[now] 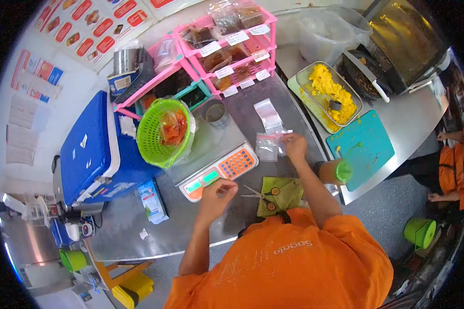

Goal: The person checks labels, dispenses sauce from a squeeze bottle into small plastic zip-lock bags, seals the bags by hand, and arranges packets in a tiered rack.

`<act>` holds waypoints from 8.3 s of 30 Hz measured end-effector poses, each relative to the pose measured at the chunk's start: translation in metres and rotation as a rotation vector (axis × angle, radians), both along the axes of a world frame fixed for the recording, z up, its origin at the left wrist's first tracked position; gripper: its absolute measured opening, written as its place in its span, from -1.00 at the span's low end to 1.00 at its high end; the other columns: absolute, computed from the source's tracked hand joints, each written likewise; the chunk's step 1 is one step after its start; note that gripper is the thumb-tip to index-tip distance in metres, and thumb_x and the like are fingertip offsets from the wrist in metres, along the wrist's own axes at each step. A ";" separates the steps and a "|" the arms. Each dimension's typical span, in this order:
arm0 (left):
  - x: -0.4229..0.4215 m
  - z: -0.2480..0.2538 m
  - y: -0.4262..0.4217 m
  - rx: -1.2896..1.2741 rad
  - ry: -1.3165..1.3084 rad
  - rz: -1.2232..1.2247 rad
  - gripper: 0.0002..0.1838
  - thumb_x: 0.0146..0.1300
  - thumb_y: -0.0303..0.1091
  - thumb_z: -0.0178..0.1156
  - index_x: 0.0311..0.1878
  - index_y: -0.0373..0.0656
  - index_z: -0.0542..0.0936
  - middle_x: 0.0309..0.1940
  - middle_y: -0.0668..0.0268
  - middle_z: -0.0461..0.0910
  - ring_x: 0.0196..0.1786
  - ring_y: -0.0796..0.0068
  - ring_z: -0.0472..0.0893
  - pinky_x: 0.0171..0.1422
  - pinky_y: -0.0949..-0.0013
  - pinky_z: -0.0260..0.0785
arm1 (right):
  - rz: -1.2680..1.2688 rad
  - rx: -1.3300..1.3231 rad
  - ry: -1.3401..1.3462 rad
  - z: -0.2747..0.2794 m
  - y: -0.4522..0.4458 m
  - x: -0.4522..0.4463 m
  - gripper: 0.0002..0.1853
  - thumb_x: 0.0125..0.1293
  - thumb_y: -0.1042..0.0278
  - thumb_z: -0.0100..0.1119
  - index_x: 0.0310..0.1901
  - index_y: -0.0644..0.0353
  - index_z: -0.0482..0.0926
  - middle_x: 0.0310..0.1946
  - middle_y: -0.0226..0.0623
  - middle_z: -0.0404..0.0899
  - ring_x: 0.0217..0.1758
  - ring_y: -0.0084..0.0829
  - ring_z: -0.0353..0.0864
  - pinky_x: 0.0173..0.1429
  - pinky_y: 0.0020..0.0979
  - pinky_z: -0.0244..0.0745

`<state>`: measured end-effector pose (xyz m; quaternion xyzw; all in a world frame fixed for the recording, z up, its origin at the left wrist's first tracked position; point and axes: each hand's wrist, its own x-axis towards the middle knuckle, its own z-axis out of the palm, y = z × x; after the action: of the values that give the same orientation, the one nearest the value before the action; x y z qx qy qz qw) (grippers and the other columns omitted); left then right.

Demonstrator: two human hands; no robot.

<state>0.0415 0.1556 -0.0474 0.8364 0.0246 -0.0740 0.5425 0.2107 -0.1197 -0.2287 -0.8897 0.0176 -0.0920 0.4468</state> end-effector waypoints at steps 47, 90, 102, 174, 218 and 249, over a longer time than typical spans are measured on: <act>-0.105 0.029 -0.115 0.444 -0.503 -0.130 -0.88 0.26 -0.40 0.16 -0.28 -0.26 0.53 -0.43 0.03 0.56 -0.36 -0.10 0.56 -0.28 0.04 0.41 | 0.668 -0.021 -0.045 0.208 -0.009 -0.237 -0.80 0.28 0.32 0.14 -0.31 0.31 0.59 -0.54 -0.02 0.60 -0.41 -0.01 0.63 -0.23 -0.09 0.50; -0.098 0.000 -0.158 0.522 -0.464 0.042 -0.58 0.25 -0.22 0.30 0.15 -0.08 0.51 -0.12 0.35 0.60 -0.04 0.34 0.57 0.09 0.19 0.09 | -0.404 2.297 0.224 0.075 -0.087 -0.136 -0.22 0.35 -0.25 0.03 0.37 0.21 0.22 0.33 -0.04 0.30 0.35 0.06 0.34 0.42 0.16 0.28; -0.082 0.063 -0.123 0.395 -0.621 0.249 -0.59 0.10 -0.24 0.46 -0.10 -0.09 0.45 -0.21 0.33 0.66 -0.13 0.32 0.62 0.16 0.16 0.06 | 0.082 1.582 0.017 0.226 -0.043 -0.169 -0.42 0.36 0.18 0.17 0.34 0.14 0.25 0.23 -0.28 0.43 0.28 -0.26 0.47 0.34 -0.19 0.42; -0.084 0.052 -0.155 -0.345 -0.444 0.314 -0.87 0.36 -0.44 0.21 -0.11 -0.29 0.57 -0.13 0.26 0.56 -0.15 0.59 0.53 -0.08 0.47 0.41 | 0.307 1.036 0.040 0.231 -0.011 -0.211 -0.90 0.35 0.45 0.24 -0.20 0.30 0.62 -0.25 -0.28 0.65 -0.11 -0.51 0.63 -0.02 -0.46 0.54; 0.235 0.048 0.032 0.514 -0.347 0.315 -0.75 0.17 -0.40 0.29 -0.07 -0.20 0.61 -0.36 0.12 0.70 -0.26 0.20 0.72 -0.16 0.21 0.54 | 0.964 0.657 0.593 0.248 -0.119 -0.064 -0.72 0.25 0.51 0.29 0.01 0.27 0.66 -0.03 -0.19 0.69 0.06 -0.35 0.63 0.17 -0.34 0.46; 0.305 0.159 0.006 1.343 -0.083 -0.281 -0.80 0.17 -0.36 0.13 -0.18 -0.16 0.63 -0.24 0.01 0.67 -0.19 -0.05 0.67 -0.13 -0.11 0.44 | 0.704 0.521 0.107 0.285 -0.160 0.008 -0.70 0.12 0.47 0.39 -0.07 0.27 0.67 -0.09 -0.14 0.72 -0.01 -0.22 0.69 0.10 -0.24 0.53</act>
<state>0.3465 0.1611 0.1119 0.9889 -0.0643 -0.0803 -0.1076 0.2189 -0.2797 0.0558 -0.7025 -0.2408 0.1197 0.6589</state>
